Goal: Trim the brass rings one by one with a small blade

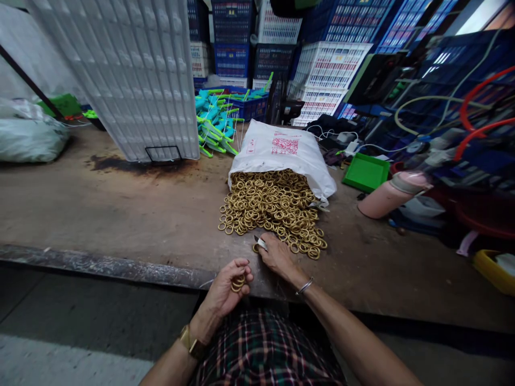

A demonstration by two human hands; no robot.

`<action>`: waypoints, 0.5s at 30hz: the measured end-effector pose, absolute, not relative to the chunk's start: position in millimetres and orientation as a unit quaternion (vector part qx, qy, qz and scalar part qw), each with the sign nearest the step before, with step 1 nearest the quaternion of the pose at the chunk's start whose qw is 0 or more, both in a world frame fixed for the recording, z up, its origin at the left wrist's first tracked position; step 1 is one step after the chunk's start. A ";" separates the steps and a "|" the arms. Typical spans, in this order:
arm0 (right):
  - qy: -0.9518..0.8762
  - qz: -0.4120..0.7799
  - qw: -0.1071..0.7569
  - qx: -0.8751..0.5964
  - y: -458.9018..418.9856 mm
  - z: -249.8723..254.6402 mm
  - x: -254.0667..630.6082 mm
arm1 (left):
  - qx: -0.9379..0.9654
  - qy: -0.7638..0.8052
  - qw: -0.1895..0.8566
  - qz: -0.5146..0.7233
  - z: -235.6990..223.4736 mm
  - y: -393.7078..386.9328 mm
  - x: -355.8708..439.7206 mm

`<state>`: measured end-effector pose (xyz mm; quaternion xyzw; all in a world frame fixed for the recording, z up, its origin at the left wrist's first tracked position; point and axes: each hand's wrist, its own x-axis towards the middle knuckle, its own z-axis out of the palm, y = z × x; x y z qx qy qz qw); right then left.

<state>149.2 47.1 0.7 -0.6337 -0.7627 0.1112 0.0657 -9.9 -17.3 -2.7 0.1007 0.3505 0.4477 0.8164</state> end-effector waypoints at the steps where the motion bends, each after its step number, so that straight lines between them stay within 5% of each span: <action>1: -0.764 0.111 0.059 -0.633 47.3 0.9 149.1 | 0.108 0.358 0.813 0.447 -1.8 -16.8 -9.7; 5: -0.749 0.141 0.072 -0.643 47.5 -0.3 151.0 | 0.159 0.408 0.772 0.460 0.8 -13.6 -5.8; 11: -0.699 0.315 0.264 -0.586 37.7 -4.4 143.0 | 0.220 0.484 0.711 0.460 1.8 -9.6 5.1; 15: -0.663 0.416 0.307 -0.541 28.9 -1.1 135.4 | 0.239 0.492 0.697 0.464 2.6 -9.2 7.8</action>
